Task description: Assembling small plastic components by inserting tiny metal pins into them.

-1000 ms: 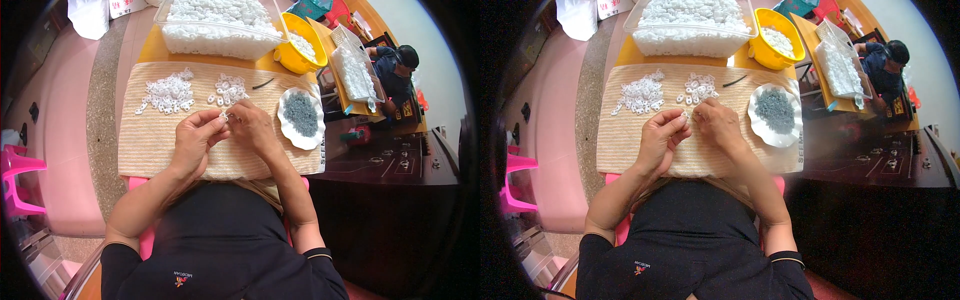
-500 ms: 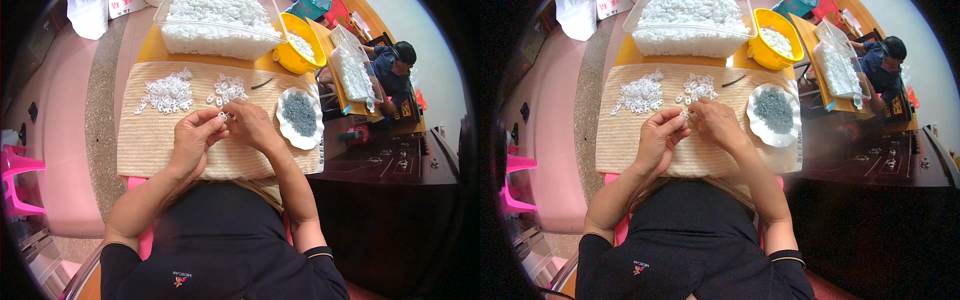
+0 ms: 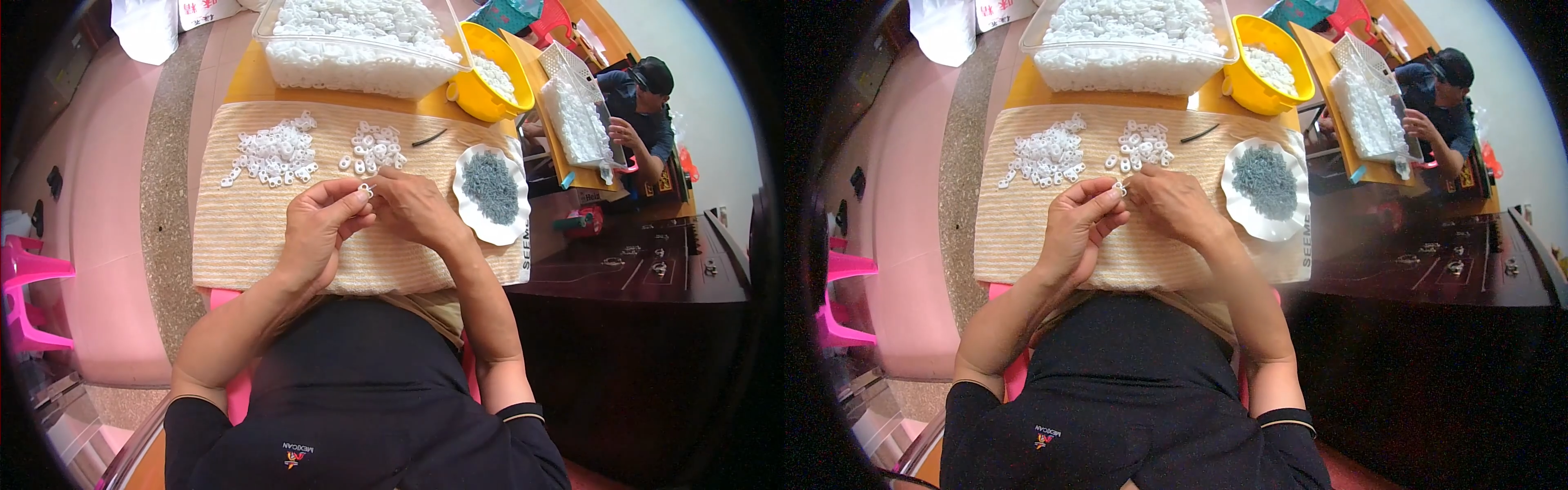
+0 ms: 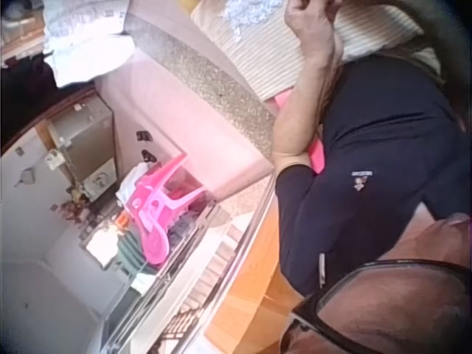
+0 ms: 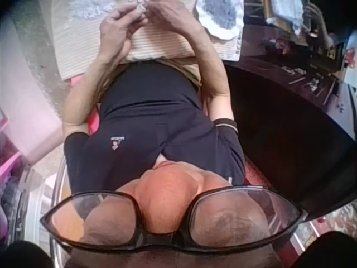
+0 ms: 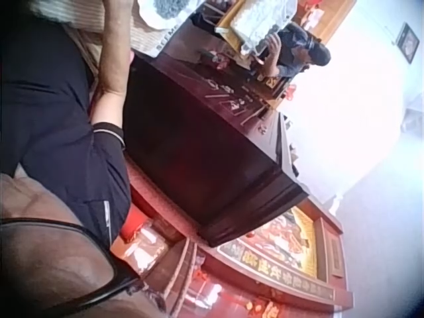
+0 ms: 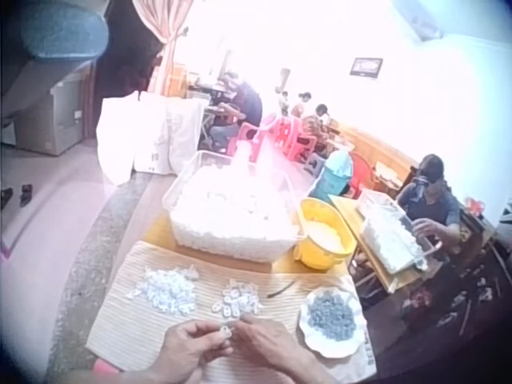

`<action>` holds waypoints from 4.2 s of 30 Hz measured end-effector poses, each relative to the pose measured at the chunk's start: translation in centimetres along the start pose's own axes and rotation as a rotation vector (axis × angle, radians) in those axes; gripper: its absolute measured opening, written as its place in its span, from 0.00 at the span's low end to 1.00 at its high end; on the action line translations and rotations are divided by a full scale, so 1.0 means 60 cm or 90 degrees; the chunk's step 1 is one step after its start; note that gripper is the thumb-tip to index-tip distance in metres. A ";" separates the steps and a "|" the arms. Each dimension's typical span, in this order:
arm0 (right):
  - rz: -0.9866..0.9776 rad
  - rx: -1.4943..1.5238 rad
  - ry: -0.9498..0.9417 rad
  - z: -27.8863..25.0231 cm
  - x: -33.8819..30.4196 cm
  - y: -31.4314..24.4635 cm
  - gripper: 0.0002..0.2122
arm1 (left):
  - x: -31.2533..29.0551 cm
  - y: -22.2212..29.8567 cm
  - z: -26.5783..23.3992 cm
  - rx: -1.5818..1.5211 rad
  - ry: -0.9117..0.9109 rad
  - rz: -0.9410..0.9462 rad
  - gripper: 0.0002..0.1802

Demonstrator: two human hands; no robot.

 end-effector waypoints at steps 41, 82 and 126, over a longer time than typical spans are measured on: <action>0.276 0.831 0.076 0.026 -0.088 0.078 0.14 | -0.001 -0.043 0.003 0.115 -0.041 -0.080 0.10; 0.258 0.869 0.059 0.031 -0.091 0.073 0.14 | -0.002 -0.056 0.006 0.117 -0.061 -0.094 0.08; 0.273 0.936 0.034 0.033 -0.095 0.054 0.15 | -0.012 -0.064 0.011 0.075 -0.046 -0.157 0.07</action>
Point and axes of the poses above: each hand's wrist, its own x-axis towards the middle knuckle, its own z-axis out of the palm, y = z × x, the point moved 9 cm from there along x, towards the middle knuckle, and after that the axes turned 8 degrees about y, right-handed, at the moved point
